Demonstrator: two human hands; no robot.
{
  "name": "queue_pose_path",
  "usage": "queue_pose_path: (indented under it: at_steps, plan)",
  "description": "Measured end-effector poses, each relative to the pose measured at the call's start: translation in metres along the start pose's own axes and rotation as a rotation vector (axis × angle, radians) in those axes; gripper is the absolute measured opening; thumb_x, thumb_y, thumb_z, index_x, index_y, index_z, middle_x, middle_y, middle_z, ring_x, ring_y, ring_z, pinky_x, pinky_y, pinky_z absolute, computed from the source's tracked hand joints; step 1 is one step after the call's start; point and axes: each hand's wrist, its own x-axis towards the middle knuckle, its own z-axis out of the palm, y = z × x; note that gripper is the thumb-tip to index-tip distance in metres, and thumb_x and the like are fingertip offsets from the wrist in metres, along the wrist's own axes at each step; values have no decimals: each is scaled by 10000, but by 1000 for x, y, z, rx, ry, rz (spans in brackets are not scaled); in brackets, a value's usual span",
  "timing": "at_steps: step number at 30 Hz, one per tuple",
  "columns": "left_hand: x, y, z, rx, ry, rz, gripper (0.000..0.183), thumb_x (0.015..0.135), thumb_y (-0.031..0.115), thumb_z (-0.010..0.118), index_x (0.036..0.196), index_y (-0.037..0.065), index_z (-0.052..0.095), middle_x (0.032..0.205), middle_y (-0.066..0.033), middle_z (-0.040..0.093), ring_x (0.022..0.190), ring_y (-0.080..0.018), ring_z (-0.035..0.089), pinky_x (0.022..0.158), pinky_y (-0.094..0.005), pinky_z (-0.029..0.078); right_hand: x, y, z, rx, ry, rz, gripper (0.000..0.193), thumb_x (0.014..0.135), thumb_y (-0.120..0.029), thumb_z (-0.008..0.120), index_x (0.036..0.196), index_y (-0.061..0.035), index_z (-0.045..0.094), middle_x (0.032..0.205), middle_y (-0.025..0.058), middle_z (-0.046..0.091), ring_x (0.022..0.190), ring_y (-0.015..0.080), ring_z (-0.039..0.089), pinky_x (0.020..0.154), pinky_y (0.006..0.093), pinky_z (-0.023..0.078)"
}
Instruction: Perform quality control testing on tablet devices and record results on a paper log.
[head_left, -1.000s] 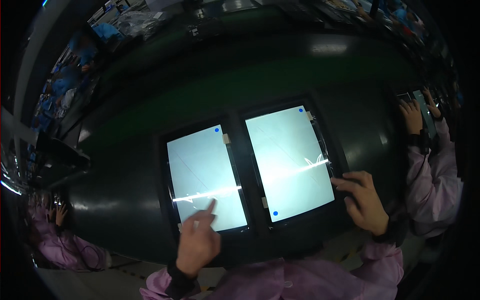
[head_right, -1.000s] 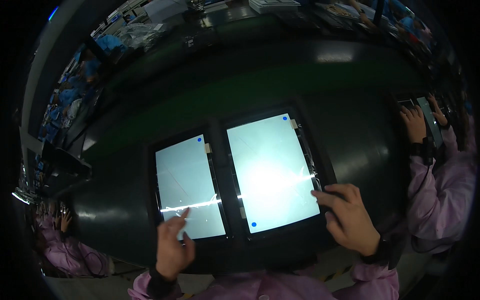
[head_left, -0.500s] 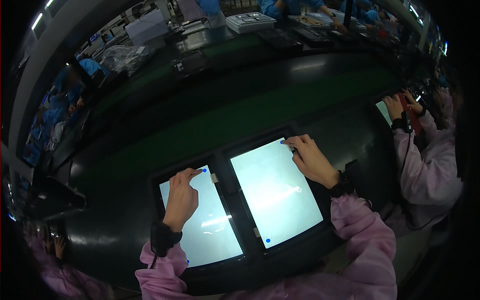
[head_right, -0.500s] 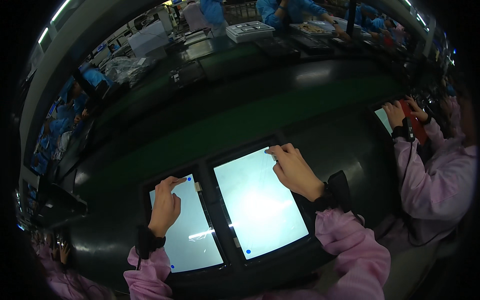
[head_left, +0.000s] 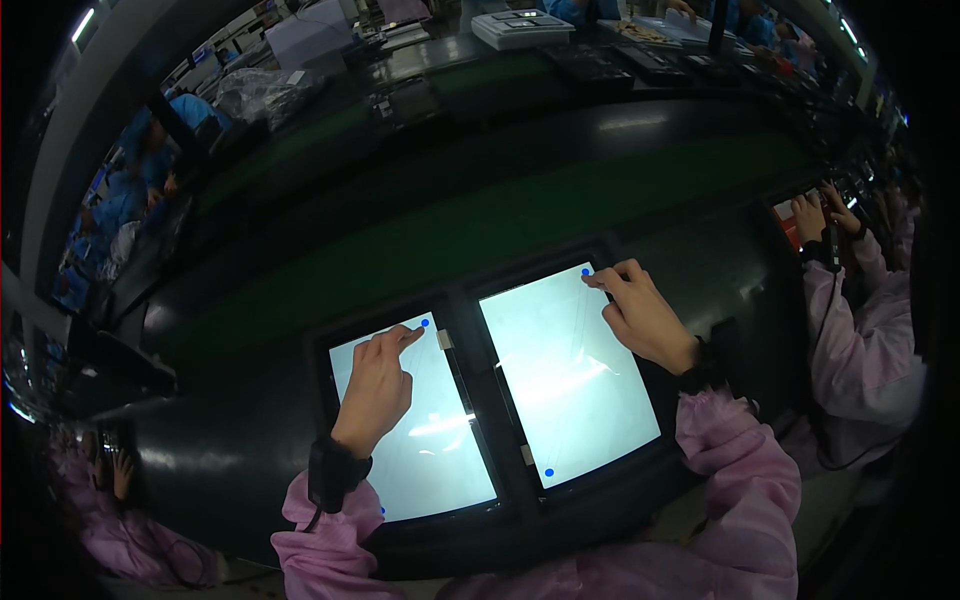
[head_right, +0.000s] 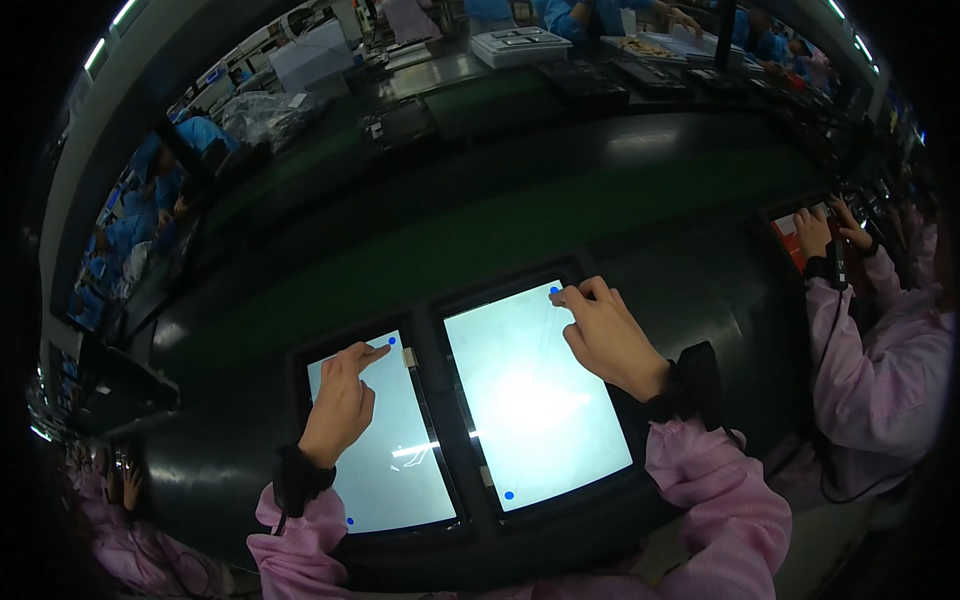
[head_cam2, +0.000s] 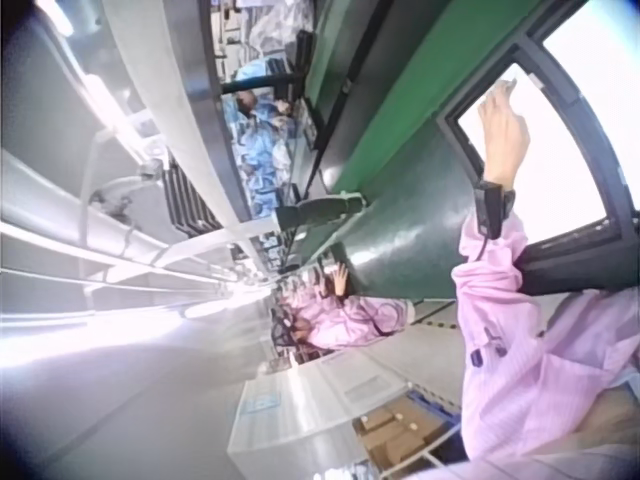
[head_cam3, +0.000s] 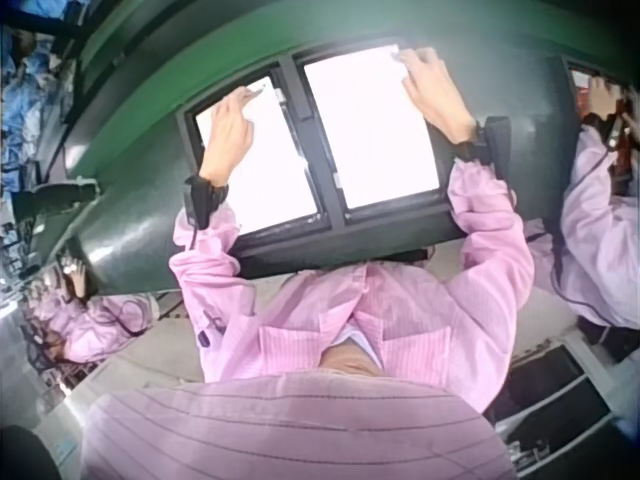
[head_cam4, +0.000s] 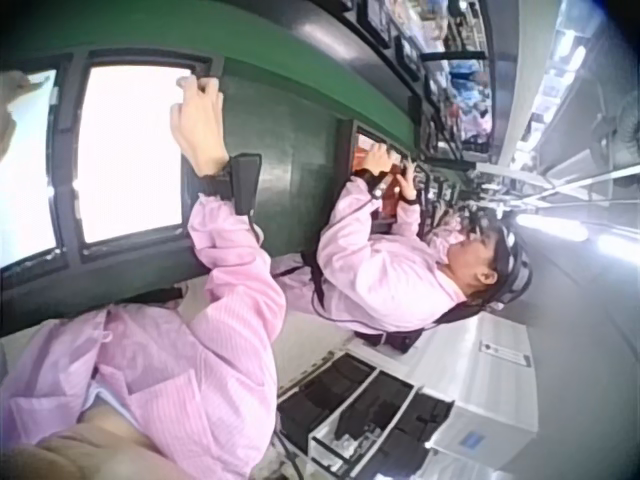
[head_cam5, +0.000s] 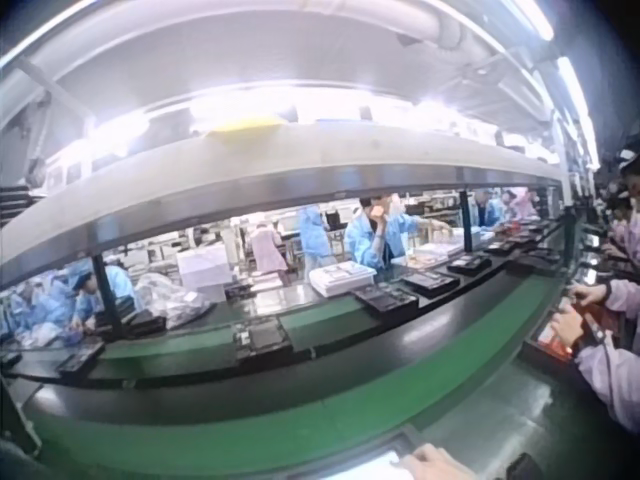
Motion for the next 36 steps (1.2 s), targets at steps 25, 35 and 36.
queue_pose_path:
  at_steps: [25,35,36]
  plan:
    - [-207,58,-11,98,73,-245,524,775,-40,533,1278,93,473,1022,-102,515,992,-252,523,901,-391,358,-152,-101,50,73,-77,-186,556,742,0,571,1286,-35,462,898,103,588,973,257,485,804,342,442]
    - [-144,47,-36,-15,268,-49,485,752,-54,549,1224,28,471,1121,-147,532,1038,-308,488,911,-395,356,-87,-65,-12,221,160,-81,456,750,69,473,1193,-27,529,1051,157,540,992,303,513,843,352,420]
    - [-123,41,-39,-9,263,-15,469,756,-59,538,1212,24,467,1125,-148,534,1034,-312,491,908,-391,363,-66,-44,-10,193,238,-135,420,759,69,453,1166,-8,522,1084,160,542,990,306,517,858,352,420]
